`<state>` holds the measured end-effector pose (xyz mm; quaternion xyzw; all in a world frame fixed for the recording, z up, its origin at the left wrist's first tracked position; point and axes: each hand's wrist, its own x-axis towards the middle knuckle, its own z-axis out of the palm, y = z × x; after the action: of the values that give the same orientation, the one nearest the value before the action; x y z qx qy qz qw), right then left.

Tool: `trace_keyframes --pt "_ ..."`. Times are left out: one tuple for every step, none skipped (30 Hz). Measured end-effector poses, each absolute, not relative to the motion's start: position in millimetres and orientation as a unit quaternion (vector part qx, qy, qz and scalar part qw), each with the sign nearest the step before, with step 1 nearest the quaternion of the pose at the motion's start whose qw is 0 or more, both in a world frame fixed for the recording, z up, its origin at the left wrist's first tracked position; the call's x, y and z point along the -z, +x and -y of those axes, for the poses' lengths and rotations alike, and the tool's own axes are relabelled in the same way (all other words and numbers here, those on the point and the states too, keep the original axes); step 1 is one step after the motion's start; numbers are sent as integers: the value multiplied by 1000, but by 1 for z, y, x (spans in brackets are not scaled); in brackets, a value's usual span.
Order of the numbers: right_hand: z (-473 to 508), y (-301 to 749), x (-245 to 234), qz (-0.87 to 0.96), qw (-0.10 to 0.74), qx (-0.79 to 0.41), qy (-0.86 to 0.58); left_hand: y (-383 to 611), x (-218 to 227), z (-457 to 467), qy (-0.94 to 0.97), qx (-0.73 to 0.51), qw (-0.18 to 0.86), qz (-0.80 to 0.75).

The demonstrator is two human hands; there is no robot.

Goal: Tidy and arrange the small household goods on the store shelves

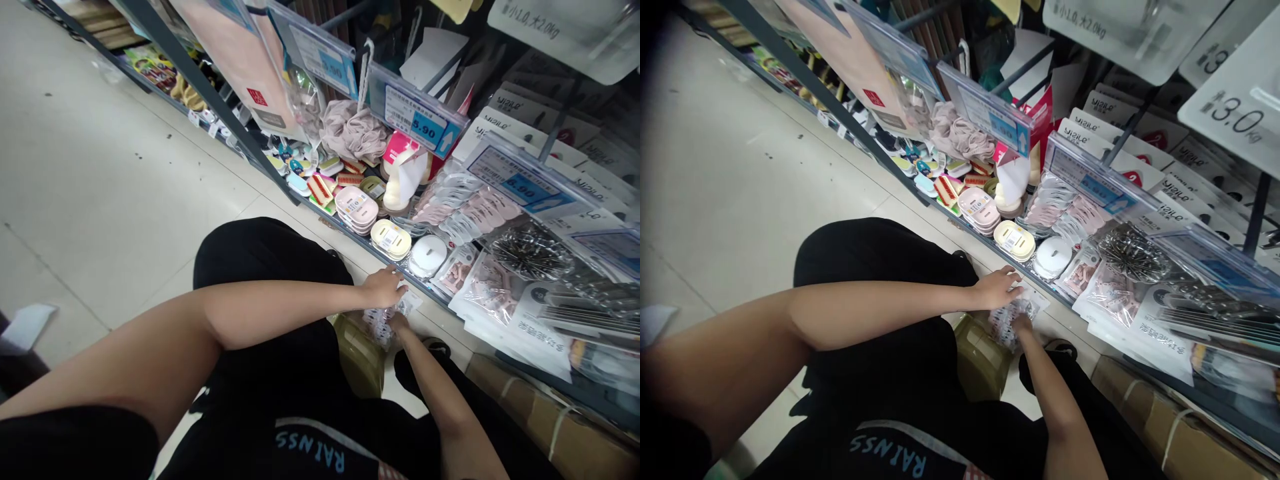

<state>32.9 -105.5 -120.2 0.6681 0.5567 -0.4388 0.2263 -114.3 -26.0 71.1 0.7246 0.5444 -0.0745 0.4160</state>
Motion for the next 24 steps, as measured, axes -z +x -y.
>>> trace_keyframes --pt "92 36 113 -564 241 450 649 -113 -73 26 725 78 411 -547" --pt "78 42 102 -573 252 461 629 -112 -74 28 728 75 406 -547" --pt "63 53 90 -582 261 473 608 -112 -76 29 735 63 400 -544" --pt "48 68 75 -587 268 488 588 -111 -77 31 746 44 394 -535" --pt "34 87 60 -587 274 504 572 -111 -78 34 761 21 389 -519" --pt "22 108 45 -589 266 531 549 -110 -79 36 777 -3 384 -498" --pt "13 131 30 -586 211 589 514 -111 -80 39 795 -24 378 -474" --pt "5 154 18 -564 119 646 501 -111 -80 41 811 -39 372 -451" --pt "0 174 10 -532 11 672 515 -111 -80 43 824 -49 366 -430" --pt "-4 190 5 -499 -73 678 535 -112 -79 45 833 -54 362 -414" --pt "-8 202 5 -460 -151 671 562 -112 -78 46 839 -56 360 -404" --pt "-11 209 9 -423 -218 647 596 -113 -76 47 841 -54 360 -400" --pt "-13 211 16 -391 -264 604 643 -113 -75 47 842 -50 360 -400" --pt "-15 208 26 -364 -295 545 695 -114 -73 47 841 -44 359 -402" --pt "-17 202 37 -344 -310 474 749 -114 -72 47 841 -37 358 -404" --pt "-17 194 48 -331 -309 398 798 -114 -71 47 841 -30 357 -406" --pt "-17 184 58 -321 -305 336 831 -113 -71 46 841 -24 356 -407" --pt "-15 173 67 -319 -300 277 855 -113 -72 45 840 -21 356 -409" --pt "-13 163 74 -328 -297 219 869 -113 -72 45 840 -19 356 -409" --pt "-11 152 79 -350 -291 166 875 -112 -73 44 840 -18 356 -410" --pt "-9 142 82 -380 -273 114 877 -112 -74 43 840 -18 355 -410" --pt "-8 132 83 -411 -241 75 876 -112 -74 43 840 -17 355 -410" --pt "-9 123 84 -439 -199 56 875 -112 -74 43 841 -16 355 -408" --pt "-11 116 83 -455 -155 59 875 -111 -74 42 841 -15 356 -407"
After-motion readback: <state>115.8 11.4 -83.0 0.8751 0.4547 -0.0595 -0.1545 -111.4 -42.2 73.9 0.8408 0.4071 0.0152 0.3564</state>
